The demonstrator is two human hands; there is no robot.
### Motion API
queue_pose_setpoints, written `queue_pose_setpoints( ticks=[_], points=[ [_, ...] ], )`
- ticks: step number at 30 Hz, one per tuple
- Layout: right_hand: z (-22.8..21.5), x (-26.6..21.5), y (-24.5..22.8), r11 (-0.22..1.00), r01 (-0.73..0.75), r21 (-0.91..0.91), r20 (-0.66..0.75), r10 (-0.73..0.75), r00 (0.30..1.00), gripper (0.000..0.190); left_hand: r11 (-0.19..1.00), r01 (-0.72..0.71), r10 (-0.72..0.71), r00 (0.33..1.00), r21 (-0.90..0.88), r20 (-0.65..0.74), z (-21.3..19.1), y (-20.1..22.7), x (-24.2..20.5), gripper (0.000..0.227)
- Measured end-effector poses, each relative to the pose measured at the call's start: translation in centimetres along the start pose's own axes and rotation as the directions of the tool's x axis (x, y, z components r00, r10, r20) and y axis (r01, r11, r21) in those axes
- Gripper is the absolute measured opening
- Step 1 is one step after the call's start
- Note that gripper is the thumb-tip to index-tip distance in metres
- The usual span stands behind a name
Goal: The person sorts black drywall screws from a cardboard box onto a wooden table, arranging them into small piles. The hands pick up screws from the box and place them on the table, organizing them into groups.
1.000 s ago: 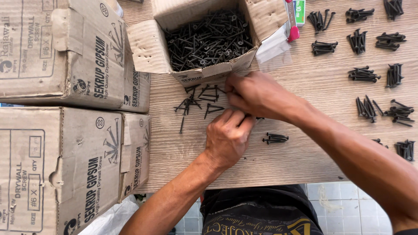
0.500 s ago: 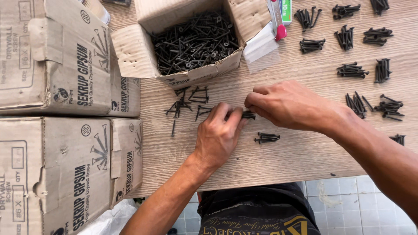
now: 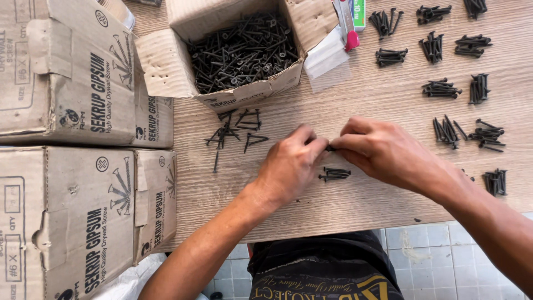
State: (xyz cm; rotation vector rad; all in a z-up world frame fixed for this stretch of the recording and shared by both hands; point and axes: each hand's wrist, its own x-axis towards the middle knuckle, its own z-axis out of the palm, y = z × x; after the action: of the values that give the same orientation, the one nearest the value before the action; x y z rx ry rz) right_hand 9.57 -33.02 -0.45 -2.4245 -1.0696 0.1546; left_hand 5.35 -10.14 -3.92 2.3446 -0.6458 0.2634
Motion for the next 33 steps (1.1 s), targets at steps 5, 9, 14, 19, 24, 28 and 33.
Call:
queue_pose_setpoints(
  ticks=[5, 9, 14, 19, 24, 28, 33],
  points=[
    [-0.3, -2.3, -0.7, 0.998, -0.001, 0.058, 0.058, -0.002, 0.998, 0.023, 0.989, 0.066, -0.031, 0.968, -0.134, 0.248, -1.1, 1.7, 0.4, 0.017],
    [-0.6, -3.0, -1.8, 0.996, 0.013, 0.09, 0.041, -0.017, 0.999, 0.029, 0.988, 0.07, -0.022, 0.945, -0.137, 0.325, -2.2, 2.3, -0.1, 0.024],
    [1.3, -3.7, -2.2, 1.0, -0.002, -0.031, 0.014, 0.003, 1.0, 0.042, 0.996, 0.049, -0.022, 0.945, -0.076, 0.325, -1.8, 2.6, -1.3, 0.041],
    [2.6, -5.1, -3.4, 1.0, 0.016, -0.011, -0.098, -0.017, 0.995, 0.026, 0.994, -0.035, 0.056, 0.976, -0.106, 0.208, -1.0, 2.9, -2.5, 0.011],
    [2.8, -6.5, -3.6, 0.996, 0.029, -0.079, -0.207, -0.045, 0.977, 0.027, 0.996, -0.056, 0.07, 0.979, -0.076, 0.193, -0.1, 3.6, -2.1, 0.013],
    [2.1, -6.6, -1.9, 0.977, -0.125, -0.175, -0.217, 0.085, 0.972, 0.031, 0.993, -0.02, 0.048, 0.965, -0.112, 0.258, 1.4, 3.5, 1.3, 0.013],
    [1.3, -5.2, 0.6, 0.892, -0.392, -0.224, -0.349, 0.302, 0.887, 0.019, 0.989, -0.037, 0.066, 0.977, -0.146, 0.201, 5.9, 1.8, 7.2, 0.016]
  ],
)
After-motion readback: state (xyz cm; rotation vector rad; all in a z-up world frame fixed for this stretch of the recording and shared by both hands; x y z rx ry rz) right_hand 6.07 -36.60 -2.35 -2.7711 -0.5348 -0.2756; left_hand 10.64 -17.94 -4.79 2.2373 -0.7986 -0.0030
